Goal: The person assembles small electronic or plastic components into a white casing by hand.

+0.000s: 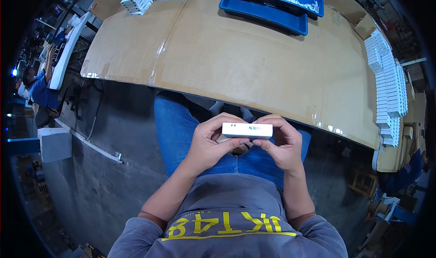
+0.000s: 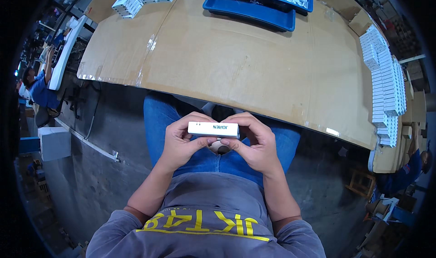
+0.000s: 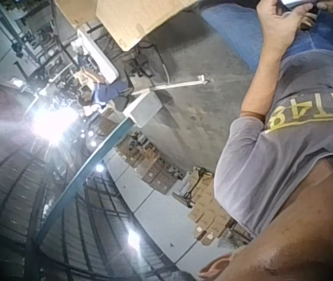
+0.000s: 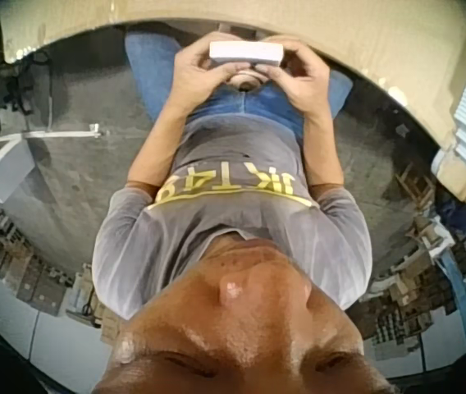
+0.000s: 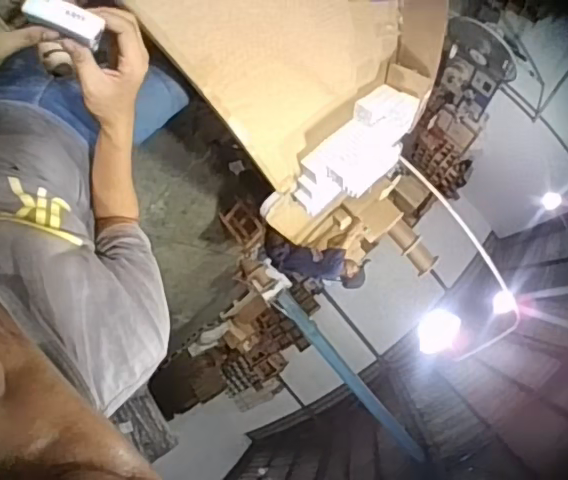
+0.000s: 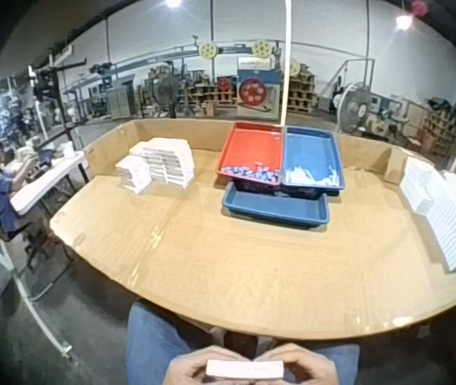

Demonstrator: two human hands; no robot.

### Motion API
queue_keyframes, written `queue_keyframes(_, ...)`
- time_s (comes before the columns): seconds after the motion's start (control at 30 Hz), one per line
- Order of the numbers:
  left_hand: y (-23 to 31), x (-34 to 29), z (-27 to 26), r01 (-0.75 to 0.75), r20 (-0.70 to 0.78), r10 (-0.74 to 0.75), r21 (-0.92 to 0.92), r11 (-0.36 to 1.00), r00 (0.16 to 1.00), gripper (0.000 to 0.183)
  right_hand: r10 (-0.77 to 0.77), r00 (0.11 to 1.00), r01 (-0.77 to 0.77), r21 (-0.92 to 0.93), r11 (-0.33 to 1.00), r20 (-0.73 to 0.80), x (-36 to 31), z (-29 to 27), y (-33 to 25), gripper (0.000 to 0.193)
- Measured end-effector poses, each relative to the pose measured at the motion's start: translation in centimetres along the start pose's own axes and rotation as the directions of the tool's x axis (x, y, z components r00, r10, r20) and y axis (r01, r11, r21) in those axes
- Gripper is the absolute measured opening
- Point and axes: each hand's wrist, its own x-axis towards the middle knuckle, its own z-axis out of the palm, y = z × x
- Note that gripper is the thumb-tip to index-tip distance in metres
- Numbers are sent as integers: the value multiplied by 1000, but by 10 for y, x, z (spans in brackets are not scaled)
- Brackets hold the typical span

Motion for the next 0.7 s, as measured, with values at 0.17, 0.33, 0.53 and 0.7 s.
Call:
queue_keyframes(0.17, -5, 0, -9, -61, 44, 51, 270, 961, 998, 26, -23, 998, 32, -145, 989, 60, -5, -9, 17, 32)
queue_keyframes(0.33, -23, 7, -21, 345, -21, -353, 274, 898, 935, 27, 430, 901, -426, -68, 902, 56, -7, -13, 46, 41)
queue_keyframes(0.53, -6, 19, -18, 272, 48, -297, 288, 918, 954, 41, 370, 923, -358, -125, 926, 102, 0, -4, 26, 41)
queue_keyframes(0.7, -8, 14, -18, 155, 14, -155, 41, 987, 988, 36, 118, 993, -116, -89, 989, 20, 8, -2, 12, 38)
